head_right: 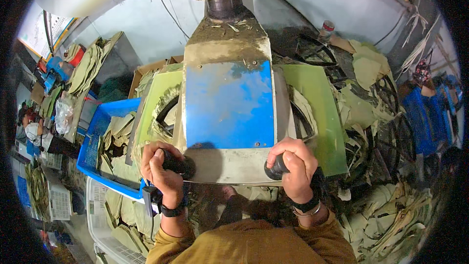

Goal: Pressing stacks of dried leaves using a hydraulic press and placing the finished stacks into collection baskets.

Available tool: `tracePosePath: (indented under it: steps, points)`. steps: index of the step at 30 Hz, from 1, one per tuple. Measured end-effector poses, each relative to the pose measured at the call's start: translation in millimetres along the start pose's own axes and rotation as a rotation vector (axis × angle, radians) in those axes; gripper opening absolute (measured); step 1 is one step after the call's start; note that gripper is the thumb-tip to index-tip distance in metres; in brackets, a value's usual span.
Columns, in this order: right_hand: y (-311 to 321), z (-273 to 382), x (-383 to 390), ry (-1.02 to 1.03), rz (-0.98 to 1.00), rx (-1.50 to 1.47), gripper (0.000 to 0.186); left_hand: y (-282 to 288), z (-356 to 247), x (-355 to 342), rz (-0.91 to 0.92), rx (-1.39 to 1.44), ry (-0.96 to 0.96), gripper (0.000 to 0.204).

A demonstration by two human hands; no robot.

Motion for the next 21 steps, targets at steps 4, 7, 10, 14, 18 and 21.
tracePosePath:
  steps: [4,7,10,14,18,21]
  points:
    - [-3.2,0.0,2.0,0.009,0.026,0.035,0.020,2.5,-4.9,-1.5,-0.021,-0.082,-0.003,0.029]
    - [-16.7,1.1,0.3,0.072,0.235,0.143,0.020,12.1,-7.8,-20.5,-0.039,-0.239,-0.188,0.026]
    - [-42.9,-0.7,-1.2,0.055,0.515,0.215,0.039,35.8,19.4,-55.1,-0.119,-0.304,-0.165,0.015]
    - [-64.3,-14.1,-23.1,-0.009,0.794,0.422,0.063,73.4,47.1,-120.0,-0.239,-0.269,-0.268,0.013]
    - [-18.5,-53.5,-111.1,-0.101,0.388,0.640,0.027,115.6,80.2,-185.9,-0.052,-0.307,-0.084,0.031]
    - [61.3,-112.2,-164.9,-0.123,0.328,1.020,0.039,123.2,106.8,-182.8,-0.111,0.098,0.133,0.043]
Point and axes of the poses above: each hand's wrist, its own x-axis away from the middle knuckle, its own y-axis out of the back of the hand, z = x × y, the point moved 5 cm from there along -x, towards the middle knuckle, and after that the axes turned 14 degrees about -x, right-handed, at the moved point
